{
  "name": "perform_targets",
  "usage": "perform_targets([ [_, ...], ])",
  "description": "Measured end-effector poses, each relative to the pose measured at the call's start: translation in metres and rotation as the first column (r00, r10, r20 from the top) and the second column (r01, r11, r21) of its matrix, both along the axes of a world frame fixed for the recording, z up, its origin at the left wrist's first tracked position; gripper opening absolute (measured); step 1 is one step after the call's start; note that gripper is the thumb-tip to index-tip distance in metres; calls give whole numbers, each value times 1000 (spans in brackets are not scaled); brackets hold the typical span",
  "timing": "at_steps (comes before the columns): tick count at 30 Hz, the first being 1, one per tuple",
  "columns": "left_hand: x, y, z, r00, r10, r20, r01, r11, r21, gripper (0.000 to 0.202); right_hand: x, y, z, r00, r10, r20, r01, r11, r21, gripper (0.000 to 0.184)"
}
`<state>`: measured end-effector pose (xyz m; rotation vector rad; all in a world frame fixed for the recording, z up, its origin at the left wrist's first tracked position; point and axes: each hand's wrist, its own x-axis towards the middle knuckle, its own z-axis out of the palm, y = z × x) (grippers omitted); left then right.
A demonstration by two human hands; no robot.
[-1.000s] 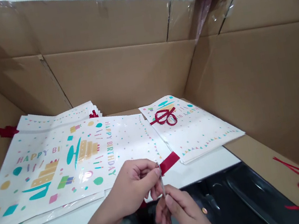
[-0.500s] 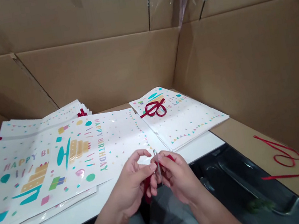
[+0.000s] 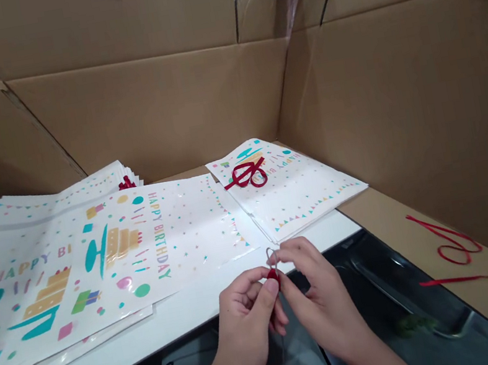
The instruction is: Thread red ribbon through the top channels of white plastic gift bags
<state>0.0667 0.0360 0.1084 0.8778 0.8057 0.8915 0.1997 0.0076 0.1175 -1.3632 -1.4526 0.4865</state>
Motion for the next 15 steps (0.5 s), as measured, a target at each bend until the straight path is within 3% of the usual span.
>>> perform_targets([
  [4,-3,1,-6,999,40,-28,-38,997,70,51,8,-4,20,966,252,47,-247,964,-101,18],
  [7,-2,1,-6,997,78,-27,-75,990,119,46,6,-3,29,964,264,26,-253,945,-208,20],
  [10,-9,-2,-14,998,33,-52,-24,985,168,44,4,1,28,967,254,22,-244,945,-217,26],
  [12,-23,-7,-36,990,-62,-123,85,978,193,45,7,5,23,965,261,17,-251,945,-207,29],
  [15,-52,-16,-101,877,-175,-448,322,906,275,44,17,10,13,973,232,-8,-227,945,-237,30],
])
